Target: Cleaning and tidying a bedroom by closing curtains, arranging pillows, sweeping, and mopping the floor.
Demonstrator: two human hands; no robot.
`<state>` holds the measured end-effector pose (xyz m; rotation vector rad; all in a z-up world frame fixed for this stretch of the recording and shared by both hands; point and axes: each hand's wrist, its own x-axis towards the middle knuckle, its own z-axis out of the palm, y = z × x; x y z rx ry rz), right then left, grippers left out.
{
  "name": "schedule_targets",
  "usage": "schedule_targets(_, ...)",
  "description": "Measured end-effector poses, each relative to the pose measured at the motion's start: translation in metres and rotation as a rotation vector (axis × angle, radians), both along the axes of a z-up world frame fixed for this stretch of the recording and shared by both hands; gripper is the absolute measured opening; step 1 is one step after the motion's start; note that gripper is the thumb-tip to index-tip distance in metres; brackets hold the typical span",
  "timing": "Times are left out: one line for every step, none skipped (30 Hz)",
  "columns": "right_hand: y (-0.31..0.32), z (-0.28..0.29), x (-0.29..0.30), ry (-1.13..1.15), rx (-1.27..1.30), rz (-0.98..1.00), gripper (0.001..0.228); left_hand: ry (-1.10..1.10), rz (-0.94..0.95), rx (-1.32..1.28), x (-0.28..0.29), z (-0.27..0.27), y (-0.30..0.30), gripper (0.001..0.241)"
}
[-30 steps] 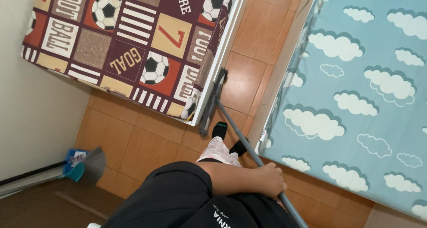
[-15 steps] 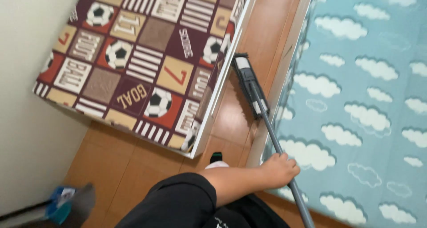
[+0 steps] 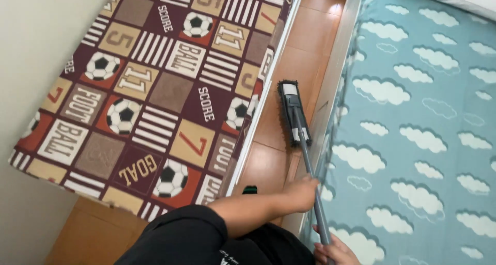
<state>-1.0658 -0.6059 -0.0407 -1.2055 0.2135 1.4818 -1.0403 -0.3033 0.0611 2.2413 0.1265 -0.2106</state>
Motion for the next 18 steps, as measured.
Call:
schedule_targets(0.044, 0.027, 0.011, -0.005, 0.016, -0.011, 0.069, -0.005, -0.011, 0.016, 0.02, -0.02, 0.015, 0.02)
schedule_targets(0.086, 0.054, 0.024, 0.048, 0.05, -0.155, 0.066, 0.242, 0.194, -0.344, 0.04, -0.04, 0.029, 0.03)
schedule_targets(0.118, 0.084, 0.03, 0.105, 0.075, -0.303, 0.064, 0.497, 0.394, -0.711, 0.056, -0.062, 0.034, 0.042)
schedule_targets(0.153, 0.108, 0.046, 0.104, 0.082, -0.319, 0.064, 0.499, 0.38, -0.7, 0.078, -0.068, 0.056, 0.042)
schedule_targets(0.178, 0.136, 0.058, 0.104, -0.018, -0.307, 0.052, 0.554, 0.406, -0.892, 0.094, -0.074, 0.068, 0.046)
schedule_targets(0.203, 0.163, 0.071, 0.104, -0.119, -0.295, 0.039, 0.608, 0.432, -1.084, 0.11, -0.081, 0.079, 0.056)
schedule_targets(0.222, 0.171, 0.088, 0.103, -0.119, -0.299, 0.039, 0.609, 0.426, -1.083, 0.124, -0.059, 0.09, 0.056)
schedule_targets(0.239, 0.179, 0.104, 0.06, -0.121, -0.308, 0.027, 0.568, 0.481, -1.029, 0.138, -0.037, 0.101, 0.057)
schedule_targets(0.259, 0.186, 0.123, 0.014, -0.116, -0.315, 0.027, 0.519, 0.535, -0.969, 0.155, -0.015, 0.115, 0.069)
schedule_targets(0.278, 0.193, 0.138, 0.009, -0.109, -0.318, 0.027, 0.512, 0.531, -0.963, 0.171, -0.019, 0.128, 0.069)
schedule_targets(0.294, 0.201, 0.153, -0.07, -0.113, -0.277, 0.025, 0.495, 0.575, -1.043, 0.188, -0.022, 0.139, 0.073)
schedule_targets(0.31, 0.208, 0.17, -0.149, -0.118, -0.236, 0.025, 0.476, 0.618, -1.123, 0.207, -0.026, 0.149, 0.077)
schedule_targets(0.326, 0.209, 0.196, -0.164, -0.113, -0.239, 0.025, 0.462, 0.609, -1.123, 0.23, -0.026, 0.163, 0.077)
schedule_targets(0.34, 0.208, 0.222, -0.239, -0.141, -0.195, 0.026, 0.444, 0.617, -1.185, 0.254, -0.027, 0.176, 0.071)
schedule_targets(0.349, 0.208, 0.242, -0.304, -0.177, -0.146, 0.028, 0.436, 0.634, -1.252, 0.268, -0.029, 0.182, 0.065)
schedule_targets(0.357, 0.213, 0.272, -0.31, -0.18, -0.143, 0.028, 0.431, 0.633, -1.258, 0.304, -0.032, 0.194, 0.065)
schedule_targets(0.364, 0.22, 0.297, -0.266, -0.095, -0.186, 0.027, 0.388, 0.619, -1.316, 0.331, -0.036, 0.205, 0.057)
schedule_targets(0.372, 0.229, 0.324, -0.222, -0.011, -0.232, 0.028, 0.343, 0.604, -1.372, 0.359, -0.037, 0.216, 0.05)
